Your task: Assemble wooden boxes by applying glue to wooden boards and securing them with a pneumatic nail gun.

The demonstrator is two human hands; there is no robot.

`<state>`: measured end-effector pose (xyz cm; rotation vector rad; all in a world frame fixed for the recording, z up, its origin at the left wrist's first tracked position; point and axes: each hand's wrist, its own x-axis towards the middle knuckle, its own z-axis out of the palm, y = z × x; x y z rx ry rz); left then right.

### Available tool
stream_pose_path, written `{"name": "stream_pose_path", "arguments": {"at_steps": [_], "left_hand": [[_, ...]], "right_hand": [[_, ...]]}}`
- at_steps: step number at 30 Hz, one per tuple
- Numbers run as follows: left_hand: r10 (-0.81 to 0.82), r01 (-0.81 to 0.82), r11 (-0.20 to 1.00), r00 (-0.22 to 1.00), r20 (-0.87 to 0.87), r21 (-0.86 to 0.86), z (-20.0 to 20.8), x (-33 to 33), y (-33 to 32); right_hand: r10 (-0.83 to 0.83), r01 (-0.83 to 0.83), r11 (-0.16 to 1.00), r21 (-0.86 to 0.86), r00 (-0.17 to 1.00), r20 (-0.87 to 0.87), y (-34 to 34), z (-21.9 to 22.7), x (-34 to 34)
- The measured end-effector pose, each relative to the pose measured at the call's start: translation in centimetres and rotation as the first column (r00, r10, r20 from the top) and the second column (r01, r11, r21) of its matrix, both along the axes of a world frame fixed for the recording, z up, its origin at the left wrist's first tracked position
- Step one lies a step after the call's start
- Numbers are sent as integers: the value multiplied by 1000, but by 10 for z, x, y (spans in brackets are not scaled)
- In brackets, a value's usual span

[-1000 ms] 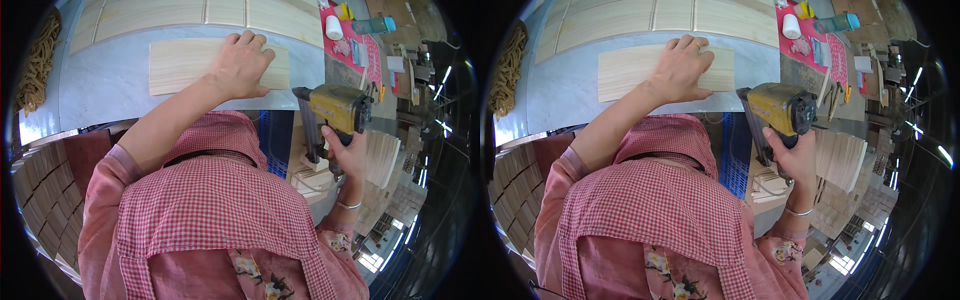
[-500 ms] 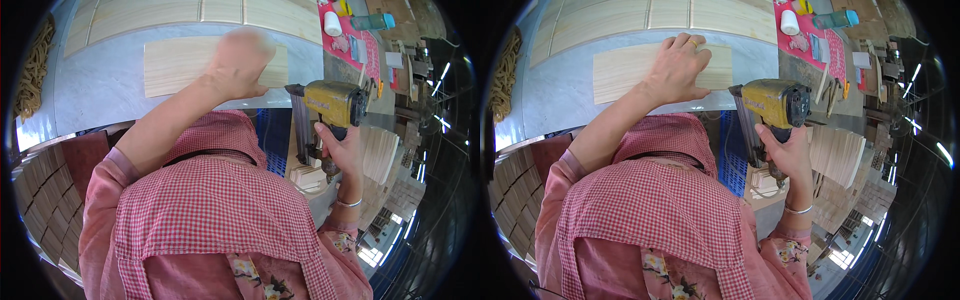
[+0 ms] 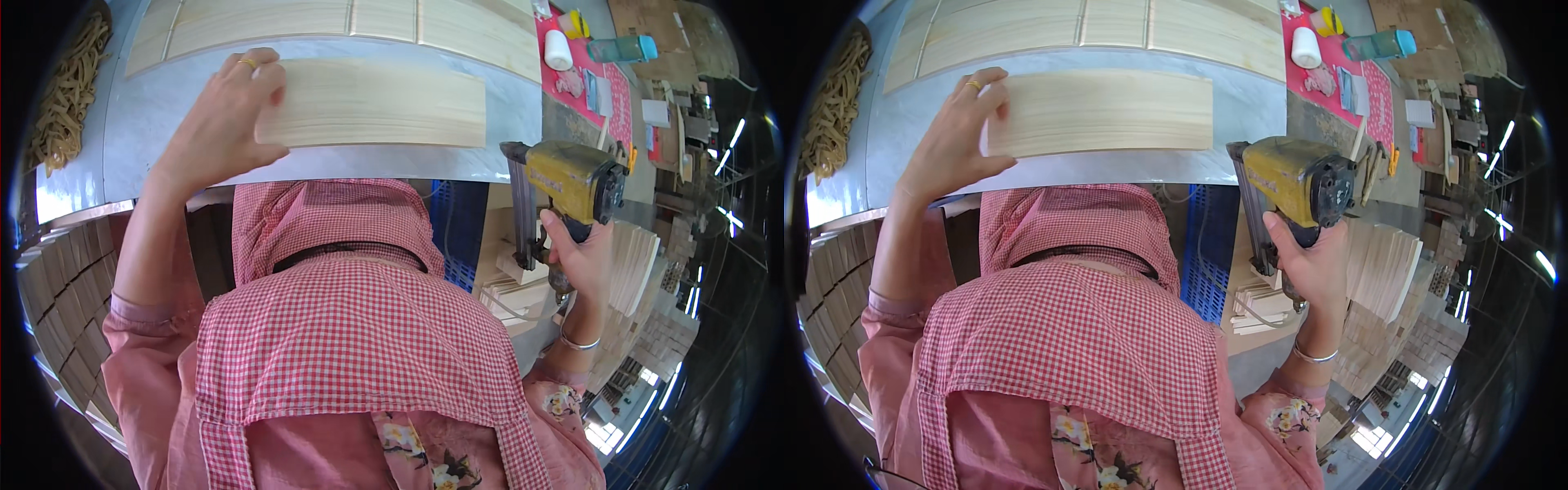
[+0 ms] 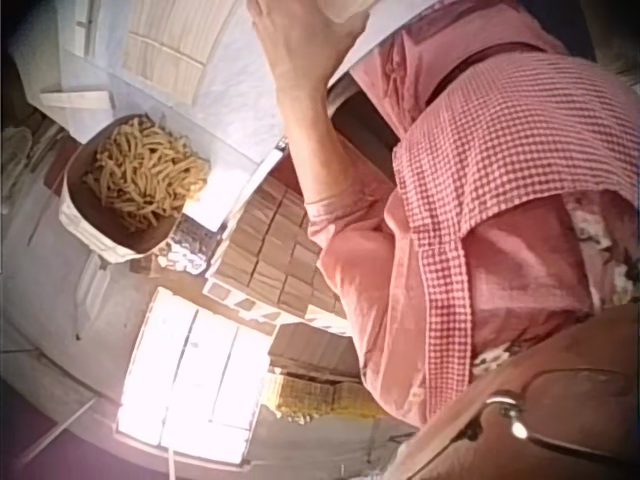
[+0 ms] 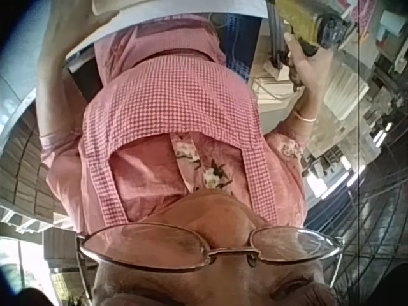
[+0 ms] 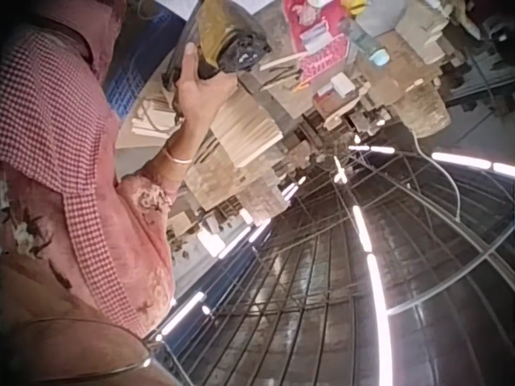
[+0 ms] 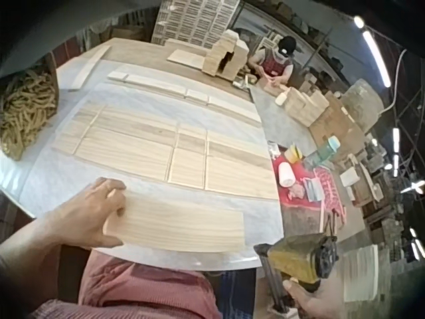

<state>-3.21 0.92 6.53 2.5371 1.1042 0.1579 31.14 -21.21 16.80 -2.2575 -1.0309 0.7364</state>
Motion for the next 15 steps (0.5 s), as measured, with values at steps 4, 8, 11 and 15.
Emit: {"name": "stream_pose_path", "arguments": {"at_steps": [4,8,11,15], "left_hand": [[-79,44,981,979,187,187,-18,26,-13],[-65,22,974,981,185,223,-22,74,-34],[-69,23,978,973,220,205,-23,83,-36],[-58,17,983,973,222,182,-26,85,-37]], "right_hand": [[29,-31,998,-50,999,-40,4,0,-6],[115,-116,993,-29,992,-48,7,-3,-11],[141,-142,990,-13,989,-53,6,-3,-12],[149,-148,989,17,987,-63,5,-6,-11]]}}
